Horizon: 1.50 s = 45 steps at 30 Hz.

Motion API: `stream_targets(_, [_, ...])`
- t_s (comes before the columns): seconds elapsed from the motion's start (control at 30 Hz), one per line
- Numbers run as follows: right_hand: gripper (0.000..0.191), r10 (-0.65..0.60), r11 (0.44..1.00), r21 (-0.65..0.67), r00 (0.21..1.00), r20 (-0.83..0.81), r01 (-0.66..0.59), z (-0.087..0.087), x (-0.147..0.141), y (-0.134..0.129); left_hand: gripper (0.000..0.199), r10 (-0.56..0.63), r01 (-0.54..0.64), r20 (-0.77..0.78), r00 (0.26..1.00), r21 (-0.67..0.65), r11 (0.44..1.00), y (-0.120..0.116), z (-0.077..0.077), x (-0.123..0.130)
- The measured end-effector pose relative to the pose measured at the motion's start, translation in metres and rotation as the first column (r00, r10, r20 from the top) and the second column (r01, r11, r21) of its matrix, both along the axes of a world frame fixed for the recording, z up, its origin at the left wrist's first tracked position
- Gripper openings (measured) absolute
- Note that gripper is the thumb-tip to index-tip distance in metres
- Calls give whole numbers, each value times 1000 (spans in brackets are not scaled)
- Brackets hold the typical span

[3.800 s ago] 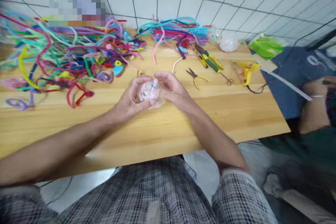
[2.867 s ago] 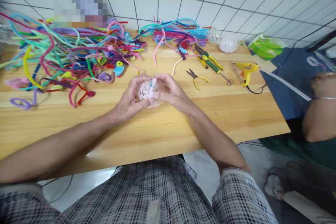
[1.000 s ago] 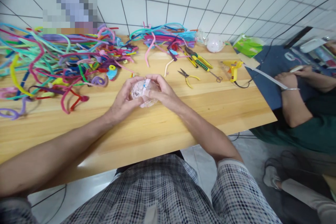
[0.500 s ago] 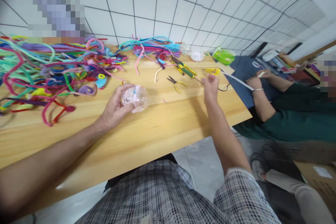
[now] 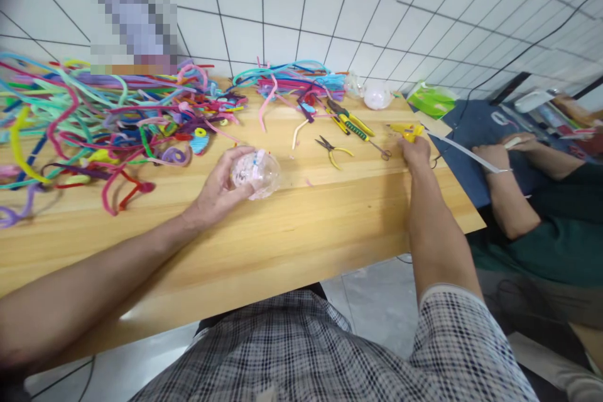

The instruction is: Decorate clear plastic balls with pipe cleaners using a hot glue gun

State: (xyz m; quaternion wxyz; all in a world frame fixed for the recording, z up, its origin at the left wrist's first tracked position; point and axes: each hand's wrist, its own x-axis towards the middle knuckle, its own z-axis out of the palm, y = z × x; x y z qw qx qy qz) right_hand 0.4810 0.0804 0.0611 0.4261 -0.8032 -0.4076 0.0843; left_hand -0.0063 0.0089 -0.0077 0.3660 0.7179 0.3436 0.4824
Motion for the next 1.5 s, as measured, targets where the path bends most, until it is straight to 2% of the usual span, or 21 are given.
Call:
stream_targets(0.1, [29,72,994,92,994,-77,-64,8,0,9,64,4,-4,7,1000,37,999,0,-1,1])
stream_targets(0.2, [27,290,945,204,944,-157,-257,20,-21,10,64,36,-35,-7,999,63,997,-1,-3,1])
stream_targets(0.23, [24,440,884,262,879,-183,-388,25,-34,7,65,47,-45,-18,999,78,996,-1,-3,0])
stream_targets(0.37, [24,735,674,325,646,-206,-663,40,-108,-21,66,62,-54,-57,996,136,989,0,-3,-2])
stream_targets(0.43, [32,788,615,335,572,-227,-714,41,-143,-39,66,63,-52,-68,996,154,987,-1,-1,-3])
stream_targets(0.5, [34,824,563,278,505,-257,-778,39,-167,-55,65,69,-54,-81,994,171,984,-1,1,-3])
stream_targets(0.63, [32,857,492,175,438,-273,-853,31,-178,-75,65,73,-53,-106,992,182,982,-1,4,-3])
stream_targets(0.87, [38,864,447,77,408,-295,-891,23,-173,-78,65,40,-31,-39,998,191,981,0,2,-2])
stream_targets(1.07, [33,895,358,43,329,-300,-933,20,-177,-79,64,30,-23,-31,999,204,979,0,5,-1])
stream_targets(1.27, [26,872,386,1,365,-326,-922,15,-174,-82,65,32,-23,-39,999,204,979,0,6,-2])
stream_targets(1.5, [26,870,385,1,363,-334,-923,14,-174,-83,63,46,-31,-59,997,228,973,-1,7,-1])
